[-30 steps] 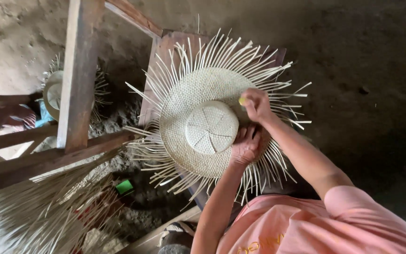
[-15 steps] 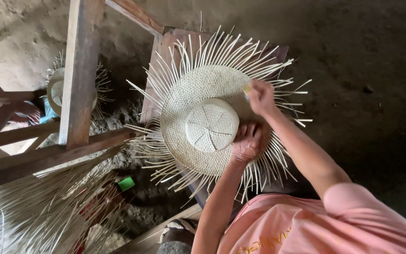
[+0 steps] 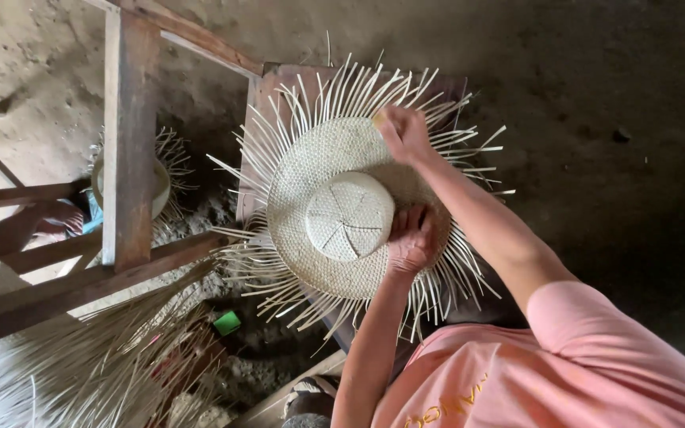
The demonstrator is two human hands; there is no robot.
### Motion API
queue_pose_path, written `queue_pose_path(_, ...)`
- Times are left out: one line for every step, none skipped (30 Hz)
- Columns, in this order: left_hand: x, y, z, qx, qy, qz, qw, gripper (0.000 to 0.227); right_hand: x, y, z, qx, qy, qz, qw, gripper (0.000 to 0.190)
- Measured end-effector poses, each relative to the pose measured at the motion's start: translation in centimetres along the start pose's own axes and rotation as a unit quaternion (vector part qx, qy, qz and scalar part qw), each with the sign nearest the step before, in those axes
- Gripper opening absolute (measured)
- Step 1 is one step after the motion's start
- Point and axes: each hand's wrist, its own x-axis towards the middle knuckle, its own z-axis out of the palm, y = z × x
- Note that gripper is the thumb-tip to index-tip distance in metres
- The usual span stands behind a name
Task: Shaping the crown of a straw hat by spraying it with water and rubbing it with a small tool on a wooden mold.
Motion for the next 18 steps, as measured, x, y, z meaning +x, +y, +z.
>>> queue_pose_path(-0.3,-0.1,0.1,-0.003,-0.031,-0.002,1.000,0.032,-1.8,-1.8,-1.4,0.014,-0.026,0.018,0.999,0.042)
queue_pose_path(-0.6,-0.3,0.2,-0.006,-0.063,-0.003,0.998,0.029,-3.4,-3.7,-2.6,0.028,-0.052,0.035,0.998,0.039)
queue_pose_path(-1.1,-0.3,0.8,-0.008,-0.065,-0.006,0.998,0.029,-5.1,-3.0,-2.8,0.028,-0.054,0.039,0.997,0.039)
queue_pose_path(-1.6,-0.3,1.3,-0.010,-0.077,-0.016,0.997,0.026,-6.8,-2.5,-3.0,0.008,-0.067,0.027,0.997,0.037)
queue_pose_path(-2.0,-0.5,1.8,-0.010,-0.089,-0.023,0.996,0.022,-8.4,-1.9,-3.1,-0.011,-0.077,0.015,0.997,0.034)
queue_pose_path(-1.9,-0.3,1.5,-0.011,-0.092,-0.024,0.995,0.022,-7.4,-1.3,-2.2,-0.011,-0.077,0.017,0.997,0.034)
queue_pose_path(-1.7,-0.4,1.3,-0.021,-0.106,-0.026,0.994,0.024,-6.1,-0.6,-1.1,-0.026,-0.063,-0.003,0.998,0.037)
queue_pose_path(-1.4,-0.3,1.0,-0.030,-0.120,-0.029,0.992,0.026,-4.8,0.1,-0.1,-0.040,-0.049,-0.023,0.998,0.040)
queue_pose_path(-0.8,-0.2,0.4,-0.028,-0.120,-0.029,0.992,0.026,-2.5,-0.2,1.1,-0.038,-0.048,-0.024,0.998,0.040)
queue_pose_path(-0.1,0.0,-0.3,-0.015,-0.071,-0.020,0.997,0.024,-0.3,-0.5,2.2,-0.041,-0.038,-0.037,0.998,0.036)
queue_pose_path(0.7,0.2,-0.8,-0.002,-0.019,-0.010,1.000,0.023,2.1,-0.8,3.3,-0.045,-0.028,-0.054,0.997,0.033)
queue_pose_path(0.3,0.1,-0.4,0.001,-0.016,-0.008,1.000,0.023,2.7,-0.3,4.0,-0.044,-0.026,-0.057,0.997,0.033)
queue_pose_path(0.0,-0.1,0.2,0.016,-0.001,-0.009,1.000,0.020,3.5,0.4,4.5,-0.050,-0.021,-0.055,0.997,0.036)
queue_pose_path(-0.2,-0.3,0.9,0.031,0.013,-0.010,0.999,0.019,4.2,1.1,5.1,-0.056,-0.016,-0.052,0.997,0.040)
queue_pose_path(0.5,0.0,-0.2,0.030,0.015,-0.006,0.999,0.019,3.7,0.1,4.3,-0.058,-0.014,-0.054,0.997,0.040)
queue_pose_path(1.2,0.2,-1.1,0.015,0.002,-0.008,1.000,0.020,3.2,-0.8,3.6,-0.049,-0.022,-0.045,0.998,0.040)
queue_pose_path(1.5,0.7,-2.2,-0.002,-0.014,-0.015,1.000,0.022,2.2,-1.7,3.0,-0.039,-0.035,-0.033,0.998,0.040)
queue_pose_path(0.3,0.2,-0.6,-0.003,-0.015,-0.018,1.000,0.022,0.0,-2.2,1.7,-0.039,-0.037,-0.032,0.998,0.040)
